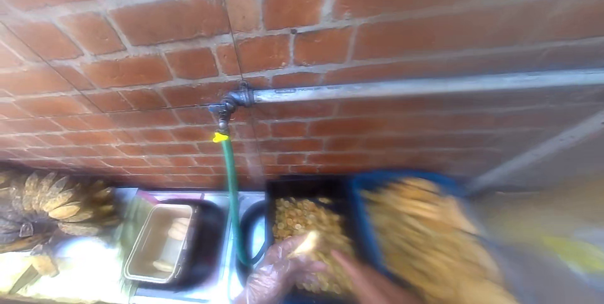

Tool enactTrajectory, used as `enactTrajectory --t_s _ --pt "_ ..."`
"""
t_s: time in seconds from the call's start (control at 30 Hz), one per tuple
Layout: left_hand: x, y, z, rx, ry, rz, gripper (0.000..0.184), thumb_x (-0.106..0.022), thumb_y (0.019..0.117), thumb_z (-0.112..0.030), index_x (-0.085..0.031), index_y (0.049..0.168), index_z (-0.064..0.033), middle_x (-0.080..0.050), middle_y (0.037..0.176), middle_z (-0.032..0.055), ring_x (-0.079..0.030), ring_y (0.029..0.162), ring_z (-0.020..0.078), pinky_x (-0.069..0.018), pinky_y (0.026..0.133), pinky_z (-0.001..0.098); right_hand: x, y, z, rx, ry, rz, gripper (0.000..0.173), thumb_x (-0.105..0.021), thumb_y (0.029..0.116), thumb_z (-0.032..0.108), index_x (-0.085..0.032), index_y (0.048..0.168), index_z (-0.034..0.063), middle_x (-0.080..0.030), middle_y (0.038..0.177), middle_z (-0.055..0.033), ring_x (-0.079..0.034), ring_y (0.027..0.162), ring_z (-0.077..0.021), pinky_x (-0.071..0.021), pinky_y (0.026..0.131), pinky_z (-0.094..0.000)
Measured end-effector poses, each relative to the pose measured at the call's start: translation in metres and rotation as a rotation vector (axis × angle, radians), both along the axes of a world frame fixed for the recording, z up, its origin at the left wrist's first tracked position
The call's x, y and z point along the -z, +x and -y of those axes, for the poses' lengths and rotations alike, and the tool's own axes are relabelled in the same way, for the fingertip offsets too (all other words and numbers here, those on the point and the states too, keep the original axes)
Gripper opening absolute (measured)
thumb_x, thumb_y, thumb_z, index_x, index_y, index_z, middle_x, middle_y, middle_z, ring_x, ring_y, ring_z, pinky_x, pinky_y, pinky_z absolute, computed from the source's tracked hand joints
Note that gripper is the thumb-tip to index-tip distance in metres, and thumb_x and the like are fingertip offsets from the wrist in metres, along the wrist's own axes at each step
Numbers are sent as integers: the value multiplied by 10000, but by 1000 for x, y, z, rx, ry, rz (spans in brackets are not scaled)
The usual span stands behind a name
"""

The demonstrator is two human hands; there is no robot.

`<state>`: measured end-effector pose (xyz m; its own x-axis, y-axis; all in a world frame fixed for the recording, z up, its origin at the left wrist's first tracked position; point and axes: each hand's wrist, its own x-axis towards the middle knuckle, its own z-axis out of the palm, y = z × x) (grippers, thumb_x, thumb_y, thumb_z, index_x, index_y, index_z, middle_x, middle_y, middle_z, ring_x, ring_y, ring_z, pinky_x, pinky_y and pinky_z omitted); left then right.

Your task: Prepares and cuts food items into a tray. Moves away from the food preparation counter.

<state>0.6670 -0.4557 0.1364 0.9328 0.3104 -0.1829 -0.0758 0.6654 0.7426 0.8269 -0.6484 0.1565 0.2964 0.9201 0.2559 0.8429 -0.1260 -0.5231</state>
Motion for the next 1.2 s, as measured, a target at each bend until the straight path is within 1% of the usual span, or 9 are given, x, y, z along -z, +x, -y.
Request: enactTrajectory --t_s 0.2,0.27,0.43,0.63,0.73,0.83,1.0,1.1,1.2 --pt "6 3 -9 -1 -11 25 574 -608 966 -44 -418 1503 28 -533 1458 242 -598 1274 379 -545 1022 478 2 -9 -10 27 -84 -3 521 -429 1046 83 -490 1548 204 -661 884 -155 -655 641 -282 -566 553 -452" --pt "7 5 -12 11 -8 31 573 -599 966 -34 -415 1505 30 -531 1461 236 -603 1266 369 -543 1024 472 1 -10 -13 45 -117 15 536 -436 1040 76 -480 1555 215 -666 891 -158 -663 639 -288 -568 550 -457" --pt "19 2 -16 46 -97 14 562 -597 963 -11 -427 1498 21 -550 1445 245 -593 1286 375 -519 1057 467 8 -6 -14 35 -247 -48 565 -413 1044 81 -429 1584 244 -691 950 -169 -699 719 -318 -591 620 -504" --pt "26 7 -17 23 -152 11 551 -570 971 17 -419 1501 26 -544 1453 234 -592 1289 357 -499 1088 457 12 -12 -17 52 -181 -33 556 -438 1038 71 -449 1573 220 -667 910 -166 -673 665 -298 -580 577 -470" --pt "27 7 -16 74 -162 13 571 -576 977 0 -391 1515 32 -539 1456 243 -585 1301 358 -487 1103 460 26 -11 -16 60 -243 -55 584 -445 1023 56 -432 1583 222 -700 970 -171 -710 725 -317 -602 633 -504" --pt "35 6 -13 36 -235 -9 549 -541 976 41 -393 1505 45 -554 1432 257 -593 1288 369 -487 1103 465 24 -9 -17 57 -303 -98 584 -428 1035 71 -412 1593 244 -709 1010 -179 -722 780 -336 -605 683 -528" --pt "36 9 -11 -14 -290 13 505 -520 963 65 -445 1462 51 -582 1395 247 -620 1249 349 -499 1091 450 23 -15 -15 63 -245 -90 579 -429 1037 71 -415 1592 235 -687 926 -181 -695 706 -328 -591 620 -506" --pt "36 8 -11 18 -316 36 506 -533 964 68 -447 1463 57 -581 1395 251 -616 1254 364 -492 1099 469 34 -12 -11 49 -303 -110 581 -424 1041 72 -404 1597 240 -698 957 -190 -707 742 -346 -597 657 -526" --pt "37 8 -8 -24 -354 -5 493 -489 973 83 -434 1462 58 -591 1381 254 -627 1240 366 -503 1088 469 29 -13 -11 47 -340 -114 584 -408 1047 82 -389 1604 256 -690 969 -192 -704 757 -346 -591 665 -528"
